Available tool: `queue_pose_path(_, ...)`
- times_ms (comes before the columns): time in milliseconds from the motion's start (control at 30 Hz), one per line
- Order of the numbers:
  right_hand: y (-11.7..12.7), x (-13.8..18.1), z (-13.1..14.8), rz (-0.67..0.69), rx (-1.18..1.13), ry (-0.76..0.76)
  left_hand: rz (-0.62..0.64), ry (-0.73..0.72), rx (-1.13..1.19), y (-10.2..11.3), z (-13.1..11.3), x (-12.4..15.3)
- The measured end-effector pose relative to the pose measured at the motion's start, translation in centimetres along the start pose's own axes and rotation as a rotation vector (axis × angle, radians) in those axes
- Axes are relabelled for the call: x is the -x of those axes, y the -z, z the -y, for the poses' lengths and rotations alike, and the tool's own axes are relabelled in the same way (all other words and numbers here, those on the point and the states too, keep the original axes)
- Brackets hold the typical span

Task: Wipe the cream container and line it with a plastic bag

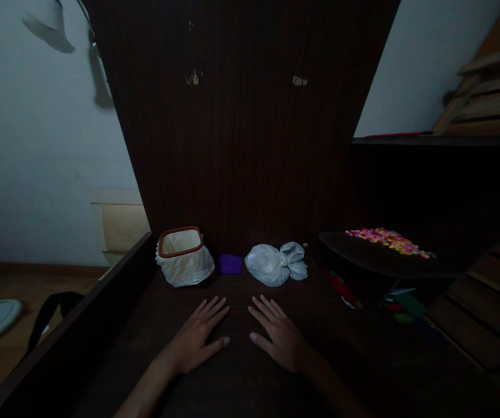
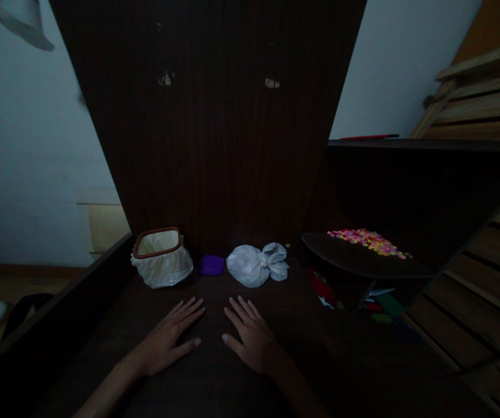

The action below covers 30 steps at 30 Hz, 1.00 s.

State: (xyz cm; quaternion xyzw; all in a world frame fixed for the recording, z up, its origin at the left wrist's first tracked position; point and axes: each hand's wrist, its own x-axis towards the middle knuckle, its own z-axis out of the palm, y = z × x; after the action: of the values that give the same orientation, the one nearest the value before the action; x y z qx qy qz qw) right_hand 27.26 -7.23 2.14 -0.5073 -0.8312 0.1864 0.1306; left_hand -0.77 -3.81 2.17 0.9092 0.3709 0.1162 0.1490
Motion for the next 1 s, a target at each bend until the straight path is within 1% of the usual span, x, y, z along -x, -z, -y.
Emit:
queue_pose_path(300,0.6,0.0,0.4,0.025,-0.002,-0.009,0.02,0.034,-0.015,0.1,-0.2,-0.1)
queue_pose_path(500,-0.1,0.0,-0.2,-0.002,-0.027,0.003,0.021,0.021,-0.014,0.1,-0.2,0.0)
queue_pose_path(600,-0.2,-0.5,-1.3,-0.092,-0.116,-0.024,0.024,0.017,-0.003,0.1,-0.2,0.0)
queue_pose_path(733,0.7,-2.0,-3.2,-0.354,-0.259,-0.047,-0.004,0.037,0.01,-0.1,0.0,0.0)
queue_pose_path(800,1.2,-2.7,-3.9,-0.437,-0.276,-0.039,-0.08,0.047,0.004,-0.1,0.2,0.0)
queue_pose_path(867,1.2,-3.2,-4.2,-0.447,-0.269,-0.033,-0.204,0.04,-0.016,0.4,0.5,-0.2)
queue_pose_path(933,0.8,-3.3,-4.2,-0.428,-0.257,-0.022,-0.364,0.025,-0.049,1.5,0.9,-0.5)
queue_pose_path(1000,0.2,-3.2,-4.0,-0.408,-0.225,-0.014,-0.556,0.017,-0.093,3.2,1.2,-0.8)
